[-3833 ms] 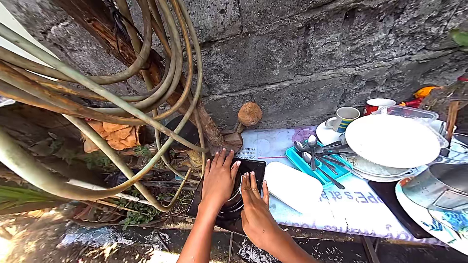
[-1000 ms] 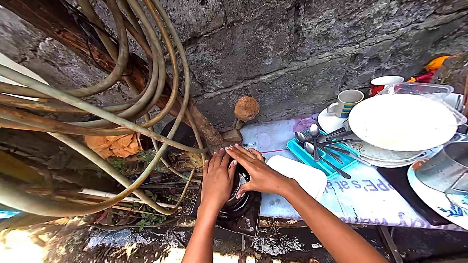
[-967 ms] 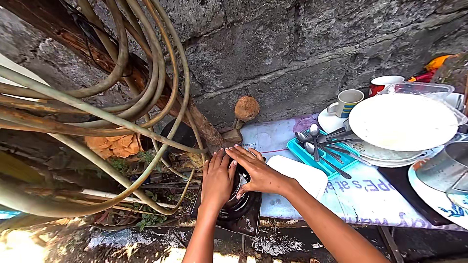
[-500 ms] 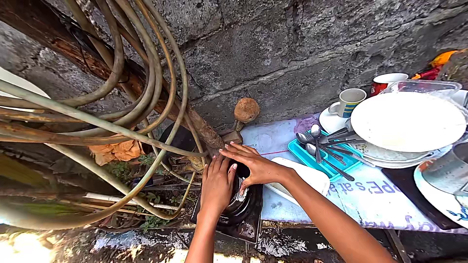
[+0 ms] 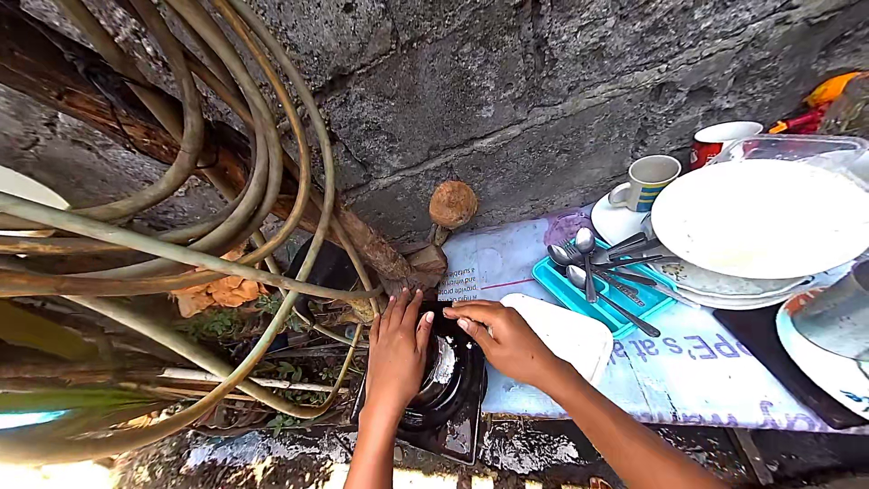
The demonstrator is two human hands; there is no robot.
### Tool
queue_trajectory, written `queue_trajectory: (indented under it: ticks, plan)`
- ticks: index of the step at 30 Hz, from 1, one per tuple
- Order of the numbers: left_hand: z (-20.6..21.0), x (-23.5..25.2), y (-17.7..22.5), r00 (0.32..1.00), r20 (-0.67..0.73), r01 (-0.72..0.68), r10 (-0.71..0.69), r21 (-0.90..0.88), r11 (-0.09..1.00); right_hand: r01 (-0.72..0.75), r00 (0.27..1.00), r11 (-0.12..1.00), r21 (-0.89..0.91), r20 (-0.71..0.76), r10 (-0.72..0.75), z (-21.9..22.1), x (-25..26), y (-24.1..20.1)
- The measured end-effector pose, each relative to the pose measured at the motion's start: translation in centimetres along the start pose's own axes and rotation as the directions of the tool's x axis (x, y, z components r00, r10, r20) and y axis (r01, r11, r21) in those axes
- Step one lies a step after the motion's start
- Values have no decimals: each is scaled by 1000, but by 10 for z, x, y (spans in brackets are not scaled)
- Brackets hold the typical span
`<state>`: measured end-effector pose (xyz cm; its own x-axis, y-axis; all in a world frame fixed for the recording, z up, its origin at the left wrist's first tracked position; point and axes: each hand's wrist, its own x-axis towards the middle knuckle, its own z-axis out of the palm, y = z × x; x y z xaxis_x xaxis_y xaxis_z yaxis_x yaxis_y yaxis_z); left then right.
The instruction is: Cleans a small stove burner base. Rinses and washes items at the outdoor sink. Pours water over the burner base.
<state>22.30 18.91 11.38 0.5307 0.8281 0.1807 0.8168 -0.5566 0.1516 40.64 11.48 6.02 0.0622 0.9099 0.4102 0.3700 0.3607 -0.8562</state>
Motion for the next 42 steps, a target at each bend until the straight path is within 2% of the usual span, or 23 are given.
queue_trajectory:
  ticks: [2,4,6,9,12,16,19,22,28,31,34,37,40,42]
  plan:
    - [0,0,0,1000,-1,-6,6,1,1000,-61,998,993,-101,17,64,14,-26,-14]
    - [-1,-1,0,1000,-5,-9,9,-1,1000,-19,997,975,-223,71,36,31,-41,-22]
    - [-1,-1,1,1000,-2,-9,9,-1,1000,35,998,950,-309,62,-17,46,-48,-24]
    - [0,-1,-1,1000,-13,-21,21,1,1000,-29,999,973,-229,16,33,50,-50,-26]
    - [0,-1,0,1000,-12,-26,26,0,1000,-35,995,984,-174,84,50,49,-50,-29]
    - [-1,-1,0,1000,-9,-23,23,-5,1000,-97,995,994,-43,7,97,46,-47,-31]
    - [-1,-1,0,1000,-10,-24,24,-3,1000,-49,998,997,54,-39,51,50,-49,-35]
    - [0,-1,-1,1000,2,-19,19,1,1000,-19,994,999,-29,-105,15,61,-55,-37]
    - [0,-1,-1,1000,0,-17,17,-1,1000,16,990,966,-257,-133,-52,79,-69,-33]
    - [-1,0,0,1000,0,-20,20,2,1000,5,984,969,-249,-171,-49,80,-69,-33]
    - [-1,0,0,1000,11,-8,8,4,1000,16,990,977,-212,-132,-45,80,-70,-35]
    - [-2,0,2,1000,14,-4,4,4,1000,10,979,992,-123,-203,-35,84,-72,-34]
    - [-2,0,1,999,37,17,-17,3,1000,8,987,995,-101,-158,-23,89,-73,-38]
    - [-2,0,2,999,35,16,-15,0,1000,2,979,995,-98,-203,-21,94,-74,-38]
